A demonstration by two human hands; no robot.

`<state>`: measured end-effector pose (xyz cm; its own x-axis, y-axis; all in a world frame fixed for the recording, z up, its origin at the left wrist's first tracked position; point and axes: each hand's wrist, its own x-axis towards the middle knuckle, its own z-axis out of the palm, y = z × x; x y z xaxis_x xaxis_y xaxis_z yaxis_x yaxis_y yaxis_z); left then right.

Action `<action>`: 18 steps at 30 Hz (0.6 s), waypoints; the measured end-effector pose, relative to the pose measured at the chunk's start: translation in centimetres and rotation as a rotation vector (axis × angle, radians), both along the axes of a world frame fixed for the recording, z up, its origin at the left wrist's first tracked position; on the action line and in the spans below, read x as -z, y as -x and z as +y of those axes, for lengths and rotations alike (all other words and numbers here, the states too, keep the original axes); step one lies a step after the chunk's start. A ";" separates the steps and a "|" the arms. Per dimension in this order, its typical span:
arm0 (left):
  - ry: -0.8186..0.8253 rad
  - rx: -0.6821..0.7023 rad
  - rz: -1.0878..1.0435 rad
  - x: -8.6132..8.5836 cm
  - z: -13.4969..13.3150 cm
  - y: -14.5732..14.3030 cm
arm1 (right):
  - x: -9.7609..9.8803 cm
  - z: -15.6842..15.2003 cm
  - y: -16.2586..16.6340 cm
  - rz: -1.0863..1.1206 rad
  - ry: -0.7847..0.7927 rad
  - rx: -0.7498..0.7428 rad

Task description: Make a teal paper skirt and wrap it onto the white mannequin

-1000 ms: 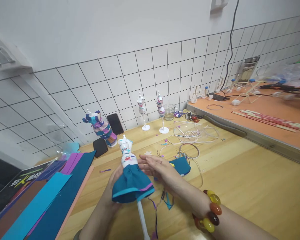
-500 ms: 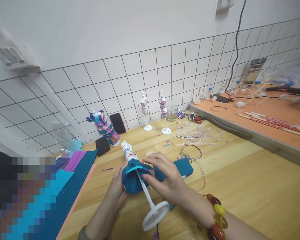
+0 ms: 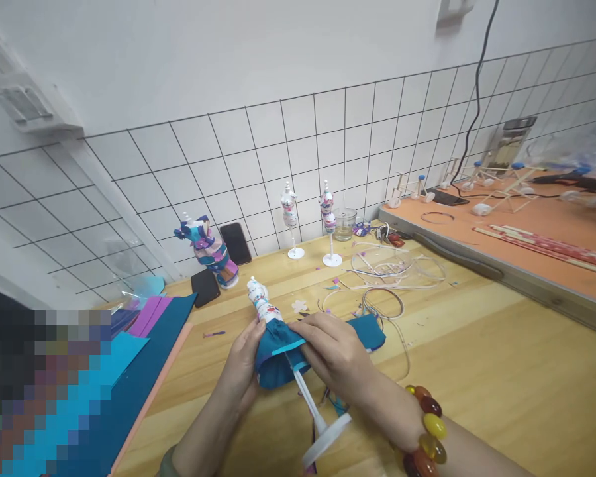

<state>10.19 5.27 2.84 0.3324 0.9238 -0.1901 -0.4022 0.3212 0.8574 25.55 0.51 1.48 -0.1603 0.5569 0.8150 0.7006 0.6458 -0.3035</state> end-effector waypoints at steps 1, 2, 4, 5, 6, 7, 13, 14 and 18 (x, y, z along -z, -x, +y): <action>0.008 -0.007 -0.009 0.0 0.1 0.1 | 0.0 0.0 0.0 0.005 0.003 -0.007; 0.019 -0.020 -0.020 0.1 0.2 0.2 | 0.0 0.0 0.1 0.018 0.011 -0.015; 0.039 -0.051 -0.040 0.3 0.6 0.4 | -0.2 -0.1 0.0 0.048 0.037 -0.031; 0.048 -0.067 -0.046 0.3 0.8 0.5 | -0.3 -0.1 0.0 0.053 0.049 -0.043; 0.059 -0.079 -0.049 0.3 1.0 0.7 | -0.4 -0.1 -0.1 0.048 0.060 -0.059; 0.073 -0.088 -0.054 0.4 1.2 0.8 | -0.5 -0.1 -0.1 0.028 0.072 -0.079; 0.121 -0.110 -0.080 0.2 1.4 0.9 | -0.1 0.2 -0.1 -0.075 0.158 -0.089; 0.107 -0.105 -0.083 0.2 1.3 0.8 | 0.2 0.3 -0.1 -0.076 0.167 -0.069; 0.024 -0.061 -0.085 0.5 0.5 0.1 | 1.5 0.5 0.3 -0.083 0.176 -0.022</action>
